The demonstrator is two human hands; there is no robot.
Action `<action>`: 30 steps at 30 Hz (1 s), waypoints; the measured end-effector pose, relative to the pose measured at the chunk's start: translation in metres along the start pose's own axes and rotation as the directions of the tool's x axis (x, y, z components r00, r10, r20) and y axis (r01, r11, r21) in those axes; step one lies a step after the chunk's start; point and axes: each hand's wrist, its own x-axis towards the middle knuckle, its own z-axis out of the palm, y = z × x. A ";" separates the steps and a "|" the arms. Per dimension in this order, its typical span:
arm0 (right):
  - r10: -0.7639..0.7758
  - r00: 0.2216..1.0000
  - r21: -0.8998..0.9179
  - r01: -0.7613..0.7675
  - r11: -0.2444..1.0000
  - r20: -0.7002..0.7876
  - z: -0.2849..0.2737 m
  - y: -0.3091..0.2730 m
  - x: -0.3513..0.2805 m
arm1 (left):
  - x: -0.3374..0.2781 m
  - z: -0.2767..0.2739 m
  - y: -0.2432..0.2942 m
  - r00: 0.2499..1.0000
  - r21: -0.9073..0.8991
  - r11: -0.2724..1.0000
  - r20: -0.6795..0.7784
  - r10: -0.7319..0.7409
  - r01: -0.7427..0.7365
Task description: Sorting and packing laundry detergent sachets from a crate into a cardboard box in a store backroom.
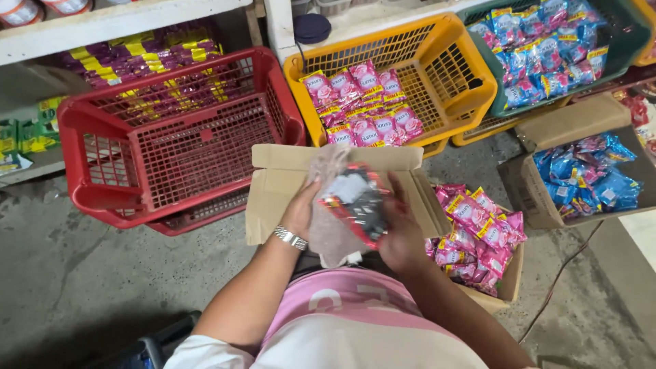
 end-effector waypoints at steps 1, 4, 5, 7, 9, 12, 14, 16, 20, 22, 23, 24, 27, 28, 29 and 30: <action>0.005 1.000 -0.003 -0.005 1.000 -0.001 -0.028 0.017 0.006 | -0.006 0.009 -0.002 1.000 -0.004 1.000 -0.004 -0.001 0.001; -0.430 0.782 -0.794 0.572 0.207 0.452 -0.061 0.039 0.024 | -0.013 0.031 0.006 1.000 -0.181 0.983 -0.003 -0.005 0.004; -0.324 0.734 -0.726 0.666 0.170 0.597 -0.043 0.030 0.021 | -0.013 0.035 0.011 1.000 -0.123 0.992 -0.031 -0.001 -0.003; -0.195 0.685 -0.666 0.728 0.161 0.702 -0.035 0.030 0.008 | -0.017 0.021 -0.001 0.997 -0.067 0.997 -0.078 -0.029 0.023; -0.150 0.840 -0.852 0.520 -0.049 0.521 -0.049 0.037 0.022 | 0.000 0.000 -0.023 0.996 0.027 0.996 -0.019 0.085 -0.084; -0.212 0.921 -0.413 0.341 0.844 0.326 -0.044 0.046 0.030 | -0.004 0.006 -0.036 0.985 0.194 0.967 0.067 0.158 -0.168; -0.114 0.967 -0.380 0.196 0.904 0.228 -0.026 0.022 0.023 | -0.014 0.013 -0.030 0.967 0.256 0.940 0.178 0.182 -0.224; -0.001 0.992 -0.330 0.043 0.943 0.126 -0.033 0.016 0.024 | -0.022 0.014 -0.024 0.940 0.312 0.908 0.284 0.190 -0.278; 0.101 0.993 0.300 -0.116 0.947 0.066 -0.037 -0.005 0.027 | -0.031 0.020 0.014 0.975 0.280 0.946 0.193 0.109 -0.161; 0.123 0.992 0.232 -0.128 0.964 0.036 -0.027 -0.017 0.021 | -0.039 0.025 0.036 1.000 0.230 0.973 0.017 -0.002 -0.002; 0.103 0.992 0.231 -0.118 0.966 0.076 -0.033 -0.016 0.023 | -0.041 0.026 0.042 0.989 0.201 0.969 0.067 0.131 -0.142; 0.085 0.989 0.233 -0.110 0.966 0.118 -0.037 -0.013 0.026 | -0.043 0.028 0.050 0.958 0.167 0.945 0.111 0.264 -0.280; -0.407 0.734 -0.514 0.675 0.529 0.544 0.028 -0.034 -0.001 | -0.035 0.014 0.043 0.957 0.266 0.921 0.130 0.259 -0.285; -0.403 0.735 -0.513 0.672 0.534 0.545 -0.003 -0.013 0.004 | -0.043 0.043 0.055 0.958 0.267 0.921 0.123 0.261 -0.285; -0.151 0.907 -0.046 0.183 0.982 0.392 -0.034 0.009 0.009 | -0.051 0.073 0.067 0.668 0.422 0.523 0.543 0.508 -0.741; 0.187 0.891 0.488 -0.391 0.780 0.413 -0.065 0.030 0.014 | -0.057 0.103 0.079 0.228 0.262 -0.032 0.888 0.398 -0.964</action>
